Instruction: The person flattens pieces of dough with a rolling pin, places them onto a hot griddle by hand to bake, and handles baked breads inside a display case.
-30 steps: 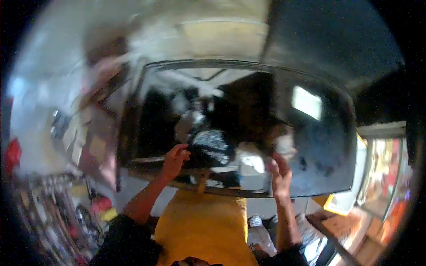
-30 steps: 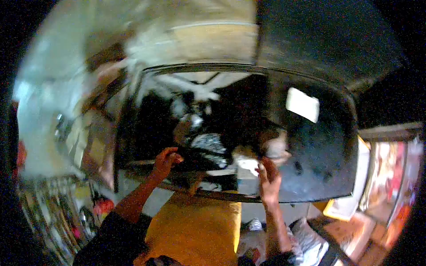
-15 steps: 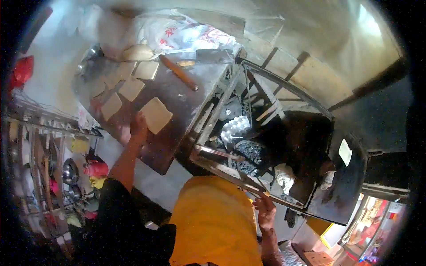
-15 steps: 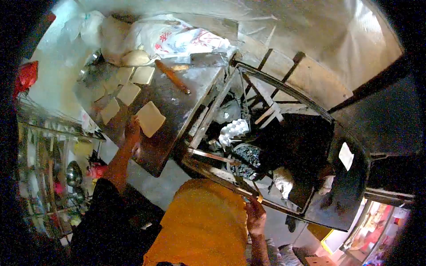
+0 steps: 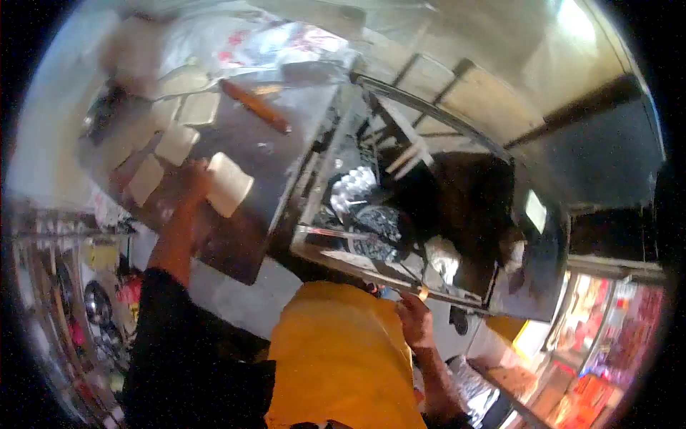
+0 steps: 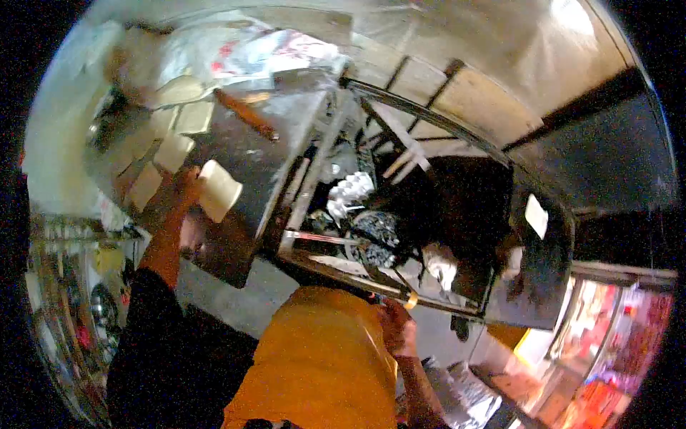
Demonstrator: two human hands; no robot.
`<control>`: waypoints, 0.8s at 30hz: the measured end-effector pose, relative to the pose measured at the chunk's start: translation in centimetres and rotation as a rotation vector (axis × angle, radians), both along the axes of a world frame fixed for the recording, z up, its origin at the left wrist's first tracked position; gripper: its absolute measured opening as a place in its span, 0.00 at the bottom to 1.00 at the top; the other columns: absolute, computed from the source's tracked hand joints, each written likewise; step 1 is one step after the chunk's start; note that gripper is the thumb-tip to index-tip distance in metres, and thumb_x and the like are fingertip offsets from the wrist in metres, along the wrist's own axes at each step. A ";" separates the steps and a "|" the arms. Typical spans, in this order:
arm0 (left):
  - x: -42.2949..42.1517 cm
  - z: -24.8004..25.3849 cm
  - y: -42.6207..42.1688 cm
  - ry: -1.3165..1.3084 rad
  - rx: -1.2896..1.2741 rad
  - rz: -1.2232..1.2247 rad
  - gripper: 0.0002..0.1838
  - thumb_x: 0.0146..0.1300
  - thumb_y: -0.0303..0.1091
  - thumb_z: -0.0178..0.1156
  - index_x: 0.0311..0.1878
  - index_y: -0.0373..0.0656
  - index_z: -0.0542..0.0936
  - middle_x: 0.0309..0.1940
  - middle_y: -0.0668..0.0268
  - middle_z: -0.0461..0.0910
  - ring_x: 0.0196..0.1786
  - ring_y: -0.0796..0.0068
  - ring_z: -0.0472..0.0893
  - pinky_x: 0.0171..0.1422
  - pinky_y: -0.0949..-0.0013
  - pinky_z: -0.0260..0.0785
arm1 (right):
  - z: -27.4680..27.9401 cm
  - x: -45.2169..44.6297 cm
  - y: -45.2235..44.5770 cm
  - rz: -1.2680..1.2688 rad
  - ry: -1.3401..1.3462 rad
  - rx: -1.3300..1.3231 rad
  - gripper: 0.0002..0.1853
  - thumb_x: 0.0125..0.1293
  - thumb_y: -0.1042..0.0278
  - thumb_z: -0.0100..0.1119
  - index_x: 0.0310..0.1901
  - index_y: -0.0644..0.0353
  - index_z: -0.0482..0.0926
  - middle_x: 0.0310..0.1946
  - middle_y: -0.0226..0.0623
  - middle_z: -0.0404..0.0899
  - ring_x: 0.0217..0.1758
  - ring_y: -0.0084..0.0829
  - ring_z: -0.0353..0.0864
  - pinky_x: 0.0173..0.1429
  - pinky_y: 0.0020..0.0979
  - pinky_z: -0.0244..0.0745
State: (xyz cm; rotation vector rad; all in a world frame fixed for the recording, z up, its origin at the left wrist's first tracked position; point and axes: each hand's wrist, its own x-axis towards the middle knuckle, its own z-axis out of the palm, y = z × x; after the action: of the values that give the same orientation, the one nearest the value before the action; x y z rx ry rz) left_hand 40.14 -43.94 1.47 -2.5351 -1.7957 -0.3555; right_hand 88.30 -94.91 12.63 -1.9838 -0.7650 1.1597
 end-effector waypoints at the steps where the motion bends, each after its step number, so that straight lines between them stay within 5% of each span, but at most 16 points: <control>1: 3.6 8.7 -2.8 0.082 -0.222 0.044 0.14 0.66 0.40 0.61 0.48 0.41 0.79 0.37 0.54 0.81 0.44 0.52 0.80 0.51 0.52 0.74 | 0.0 -0.2 0.6 0.075 -0.044 -0.022 0.19 0.73 0.70 0.66 0.62 0.68 0.79 0.50 0.45 0.87 0.51 0.35 0.86 0.54 0.33 0.82; 3: 5.0 6.7 -2.5 -0.345 -0.405 -0.226 0.07 0.63 0.30 0.60 0.39 0.38 0.75 0.32 0.55 0.78 0.35 0.60 0.79 0.42 0.56 0.71 | 0.0 -2.1 1.9 -0.017 0.072 0.094 0.19 0.73 0.70 0.65 0.62 0.67 0.79 0.50 0.42 0.87 0.53 0.31 0.86 0.60 0.32 0.80; 4: 6.4 6.0 -3.0 -0.465 -0.461 -0.260 0.06 0.64 0.28 0.61 0.40 0.39 0.74 0.30 0.61 0.76 0.35 0.72 0.75 0.41 0.60 0.70 | -0.7 -2.2 2.4 0.096 -0.030 0.071 0.20 0.74 0.66 0.65 0.63 0.65 0.79 0.51 0.47 0.86 0.55 0.38 0.86 0.60 0.38 0.81; 6: 11.1 9.9 -6.2 -0.466 -0.653 -0.210 0.06 0.66 0.26 0.61 0.42 0.41 0.74 0.36 0.70 0.73 0.42 0.79 0.71 0.49 0.68 0.67 | -0.7 -2.1 3.9 0.188 -0.085 0.064 0.24 0.75 0.60 0.64 0.66 0.63 0.77 0.56 0.54 0.83 0.60 0.48 0.85 0.62 0.45 0.80; 7: 16.0 14.6 -9.6 -0.590 -0.769 -0.148 0.07 0.67 0.27 0.61 0.43 0.41 0.72 0.36 0.71 0.72 0.42 0.78 0.71 0.51 0.68 0.67 | -0.2 -1.9 5.2 0.172 -0.046 0.098 0.26 0.75 0.57 0.63 0.68 0.63 0.75 0.60 0.55 0.81 0.62 0.51 0.83 0.64 0.46 0.80; 9: 22.2 17.7 -15.4 -1.152 -1.070 -0.011 0.19 0.67 0.28 0.60 0.60 0.39 0.76 0.51 0.65 0.81 0.53 0.70 0.80 0.64 0.65 0.71 | 2.2 -1.0 7.4 0.087 -0.006 0.148 0.32 0.76 0.54 0.62 0.75 0.60 0.66 0.68 0.55 0.74 0.68 0.50 0.78 0.67 0.47 0.78; 11: 28.1 19.3 -18.8 -1.333 -1.472 -0.250 0.28 0.60 0.28 0.58 0.66 0.38 0.75 0.59 0.61 0.81 0.60 0.67 0.81 0.68 0.61 0.75 | 2.3 1.0 8.2 -0.101 0.359 0.212 0.44 0.75 0.46 0.63 0.81 0.61 0.55 0.74 0.50 0.67 0.75 0.42 0.70 0.72 0.46 0.73; 13: 34.3 19.0 -23.5 -1.444 -1.571 -0.223 0.26 0.61 0.32 0.60 0.64 0.41 0.77 0.57 0.63 0.82 0.60 0.67 0.81 0.68 0.60 0.75 | 4.5 3.9 7.4 -0.370 0.622 0.213 0.42 0.74 0.44 0.64 0.77 0.64 0.61 0.68 0.47 0.74 0.69 0.40 0.75 0.70 0.43 0.73; 15: 40.1 16.6 -28.1 -1.533 -1.674 -0.065 0.24 0.68 0.40 0.61 0.65 0.41 0.78 0.55 0.64 0.83 0.58 0.71 0.82 0.64 0.63 0.76 | 7.6 7.5 5.4 -0.628 0.564 0.017 0.19 0.75 0.53 0.63 0.56 0.61 0.81 0.43 0.28 0.82 0.44 0.25 0.79 0.53 0.32 0.76; 16: 42.9 14.6 -30.1 -1.468 -1.615 -0.108 0.18 0.71 0.38 0.61 0.61 0.44 0.79 0.52 0.68 0.83 0.54 0.75 0.81 0.60 0.64 0.75 | 7.1 9.4 3.5 -0.644 0.622 0.124 0.17 0.76 0.56 0.63 0.53 0.61 0.82 0.39 0.26 0.82 0.41 0.23 0.79 0.48 0.30 0.76; 17: 47.0 15.1 -33.5 -1.450 -1.390 0.098 0.12 0.74 0.36 0.60 0.57 0.44 0.79 0.45 0.72 0.82 0.47 0.78 0.79 0.53 0.67 0.75 | 6.1 11.4 1.3 -0.656 0.679 0.232 0.14 0.76 0.58 0.62 0.50 0.61 0.83 0.35 0.24 0.82 0.37 0.20 0.78 0.43 0.28 0.75; 19: 52.3 10.9 -36.3 -1.205 -1.091 -0.303 0.11 0.79 0.40 0.57 0.53 0.43 0.78 0.34 0.75 0.79 0.37 0.80 0.76 0.43 0.70 0.73 | 2.5 15.0 -2.3 -0.808 0.603 0.264 0.09 0.76 0.64 0.62 0.49 0.61 0.83 0.33 0.24 0.81 0.33 0.19 0.76 0.37 0.25 0.72; 21: 57.0 8.2 -38.0 -1.042 -0.971 -0.394 0.11 0.80 0.40 0.56 0.52 0.42 0.77 0.34 0.71 0.79 0.36 0.80 0.75 0.43 0.69 0.72 | 1.3 19.6 -5.5 -0.880 0.620 0.257 0.06 0.74 0.67 0.64 0.44 0.60 0.84 0.32 0.24 0.80 0.33 0.20 0.75 0.38 0.28 0.71; 24: 65.3 10.9 -39.2 -0.965 -0.952 -0.445 0.12 0.80 0.40 0.55 0.51 0.40 0.76 0.32 0.68 0.77 0.36 0.78 0.75 0.42 0.67 0.71 | 5.2 27.4 -7.1 -0.937 0.513 0.373 0.07 0.75 0.65 0.63 0.45 0.59 0.84 0.35 0.25 0.81 0.37 0.21 0.76 0.43 0.28 0.72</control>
State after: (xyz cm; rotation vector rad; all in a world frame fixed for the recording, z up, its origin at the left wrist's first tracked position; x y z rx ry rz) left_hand 105.42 -83.12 12.33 -3.9353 -1.8544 -1.1259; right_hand 115.75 -102.00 17.78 -1.3508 0.2162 0.7915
